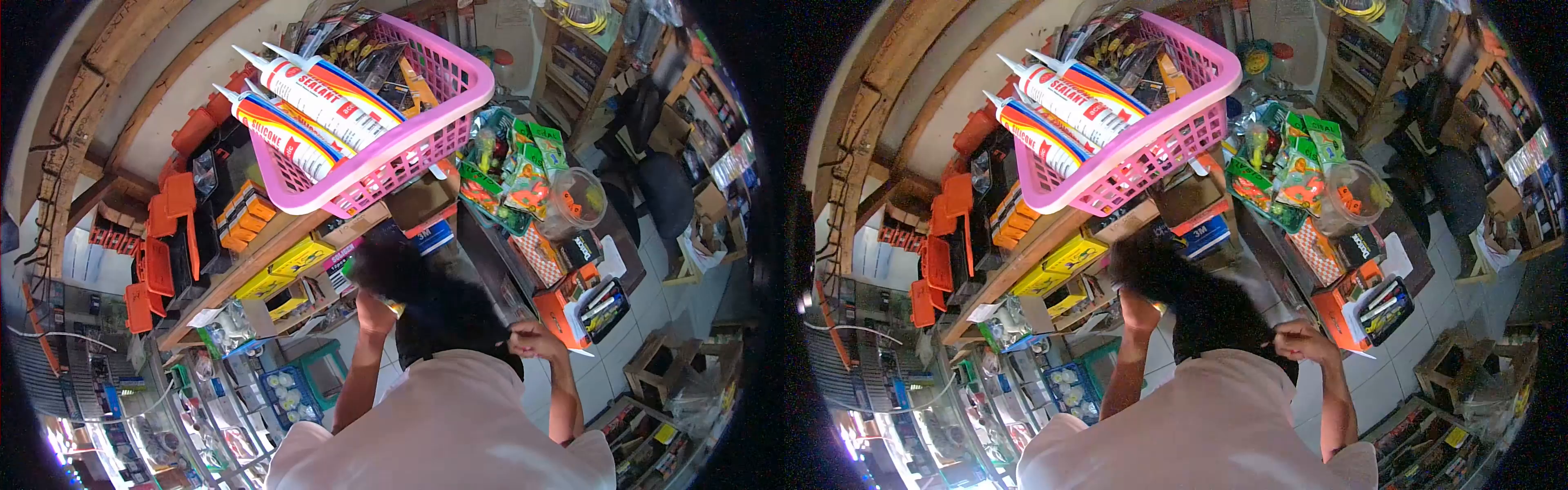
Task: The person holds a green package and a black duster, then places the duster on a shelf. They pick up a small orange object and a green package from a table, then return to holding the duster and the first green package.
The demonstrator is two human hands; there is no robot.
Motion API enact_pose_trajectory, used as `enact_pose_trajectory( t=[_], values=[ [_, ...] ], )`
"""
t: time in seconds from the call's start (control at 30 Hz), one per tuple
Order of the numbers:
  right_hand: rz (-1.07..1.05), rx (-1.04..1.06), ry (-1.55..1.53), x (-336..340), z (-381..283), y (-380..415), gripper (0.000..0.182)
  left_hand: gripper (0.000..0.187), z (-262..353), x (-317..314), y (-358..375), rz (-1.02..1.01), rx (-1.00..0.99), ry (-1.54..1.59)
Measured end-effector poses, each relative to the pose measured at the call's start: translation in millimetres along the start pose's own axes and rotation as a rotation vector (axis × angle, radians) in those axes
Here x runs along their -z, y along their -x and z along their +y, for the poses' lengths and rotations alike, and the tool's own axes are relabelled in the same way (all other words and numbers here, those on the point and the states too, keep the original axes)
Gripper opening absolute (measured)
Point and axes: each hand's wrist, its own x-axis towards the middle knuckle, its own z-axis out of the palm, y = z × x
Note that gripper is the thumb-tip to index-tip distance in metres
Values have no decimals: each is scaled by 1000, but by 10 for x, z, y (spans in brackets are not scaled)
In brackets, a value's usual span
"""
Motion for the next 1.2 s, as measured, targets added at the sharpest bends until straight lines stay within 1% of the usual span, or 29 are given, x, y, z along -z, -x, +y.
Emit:
enact_pose_trajectory(
  t=[0.03, 0.1, 0.13, 0.2, 0.23, 0.3, 0.33, 0.37, 0.4, 0.43, 0.47, 0.5, 0.53, 0.57, 0.63, 0.67, 0.7, 0.73, 0.77, 0.8, 0.83, 0.9, 0.93, 0.97, 1.03, 1.1, 1.13, 1.17, 1.2],
  values=[
    [-50, -96, 26, -49, 20, -5, 32, 49, -27, 38, 36, 24, 48, 456],
    [-33, -116, 44, -54, 244, -70, 32, 48, -361, 247, -77, 593, 68, -215],
    [43, -52, 80, -29, 386, -104, 32, 48, -212, 208, -82, 597, 65, -213],
    [219, 24, 154, -147, 409, -134, 30, 56, 321, -12, -89, 94, 52, 931],
    [217, 20, 155, -140, 460, -133, 30, 60, 362, -68, -105, 280, 63, 805],
    [174, -14, 227, -122, 596, -146, 28, 60, 221, 109, -86, 25, -31, 906],
    [119, -94, 295, -157, 462, -120, 25, 60, 139, 228, -64, 72, 77, 1439],
    [121, -93, 292, -181, 463, -136, 25, 60, 12, 384, -24, 125, 198, 1968],
    [182, 5, 296, -202, 464, -156, 26, 59, -313, 679, -33, -23, 141, 1952],
    [243, 103, 299, -214, 467, -168, 29, 59, -219, 592, -51, -23, 144, 1951],
    [244, 102, 297, -201, 483, -171, 29, 58, -14, 378, -70, -8, 24, 1424],
    [232, 38, 236, -157, 500, -171, 28, 58, 166, 181, -80, 5, -84, 897],
    [218, -24, 178, -114, 491, -168, 28, 56, 274, 62, -80, 218, -12, 781],
    [216, -25, 181, -82, 479, -161, 28, 56, 247, 75, -80, 219, -15, 783],
    [144, 13, 289, -60, 460, -160, 28, 47, 189, 125, -82, -25, -129, 743],
    [145, 14, 288, -81, 446, -169, 28, 48, 399, -113, -49, 83, -51, 760],
    [200, 6, 229, -115, 424, -184, 27, 48, 399, -98, -70, 82, -51, 760],
    [254, -5, 169, -138, 413, -187, 27, 49, 385, -57, -80, 181, -2, 776],
    [252, -7, 171, -137, 406, -183, 27, 51, 357, 5, -89, 282, 45, 792],
    [192, -20, 180, -132, 399, -182, 28, 54, 208, 190, -78, -2, -19, 885],
    [133, -34, 188, -133, 402, -179, 28, 54, 35, 325, -54, -2, -19, 884],
    [151, -8, 176, -109, 498, -215, 29, 56, -208, 467, -36, 87, -256, 555],
    [168, 15, 165, -99, 531, -225, 29, 54, 529, -217, -76, 296, 62, 669],
    [169, 14, 165, -123, 508, -220, 29, 55, 262, 120, -96, -104, -11, 949],
    [174, -55, 19, -185, 430, -217, 29, 62, 436, -131, -114, 309, 60, 663],
    [150, -21, 82, -143, 498, -218, 30, 61, 148, 104, -99, 176, -88, 353],
    [127, 14, 146, -160, 463, -217, 30, 61, 202, 53, -115, 170, -85, 355],
    [135, 16, 145, -192, 427, -215, 30, 62, 257, 2, -118, 209, -42, 455],
    [208, -19, 92, -236, 383, -225, 30, 63, 312, -54, -111, 249, 3, 555]
  ],
)
